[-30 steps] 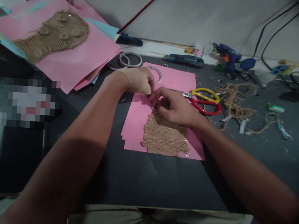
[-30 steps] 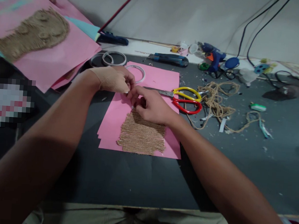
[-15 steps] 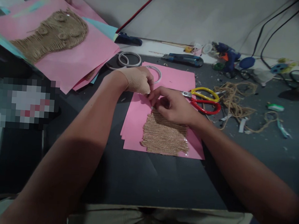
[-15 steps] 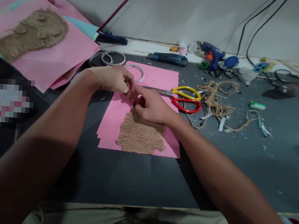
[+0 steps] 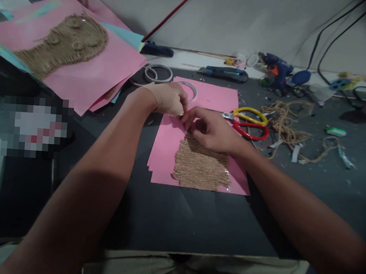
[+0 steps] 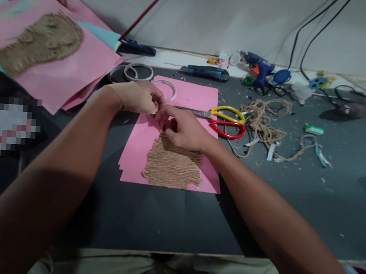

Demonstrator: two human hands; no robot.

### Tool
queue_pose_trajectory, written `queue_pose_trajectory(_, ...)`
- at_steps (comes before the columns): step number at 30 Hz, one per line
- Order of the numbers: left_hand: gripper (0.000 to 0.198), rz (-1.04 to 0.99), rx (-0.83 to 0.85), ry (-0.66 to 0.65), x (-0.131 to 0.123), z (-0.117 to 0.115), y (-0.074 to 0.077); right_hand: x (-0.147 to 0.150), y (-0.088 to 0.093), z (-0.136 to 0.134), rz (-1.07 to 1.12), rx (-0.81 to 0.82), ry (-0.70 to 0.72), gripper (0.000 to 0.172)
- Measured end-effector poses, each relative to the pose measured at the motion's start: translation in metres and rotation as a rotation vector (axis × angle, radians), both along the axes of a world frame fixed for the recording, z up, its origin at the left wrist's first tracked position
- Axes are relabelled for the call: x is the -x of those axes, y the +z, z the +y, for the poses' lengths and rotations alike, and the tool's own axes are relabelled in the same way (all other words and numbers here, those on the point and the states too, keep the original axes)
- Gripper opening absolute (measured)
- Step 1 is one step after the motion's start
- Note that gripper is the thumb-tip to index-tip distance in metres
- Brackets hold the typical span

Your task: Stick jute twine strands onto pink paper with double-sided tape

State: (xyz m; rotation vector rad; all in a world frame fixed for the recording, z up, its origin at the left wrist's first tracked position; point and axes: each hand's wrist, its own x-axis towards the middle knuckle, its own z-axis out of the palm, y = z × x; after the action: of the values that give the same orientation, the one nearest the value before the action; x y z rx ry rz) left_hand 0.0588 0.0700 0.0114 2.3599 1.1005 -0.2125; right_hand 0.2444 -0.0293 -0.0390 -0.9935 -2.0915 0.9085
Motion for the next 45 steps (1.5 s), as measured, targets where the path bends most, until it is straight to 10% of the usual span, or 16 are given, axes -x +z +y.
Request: queue_pose_trajectory(45, 0.047, 0.018, -0.007, 0.002, -0.0015, -0.0047, 0.0061, -0.0002, 0.0008, 0.0002, 0.024, 0.012, 0.004, 0.04)
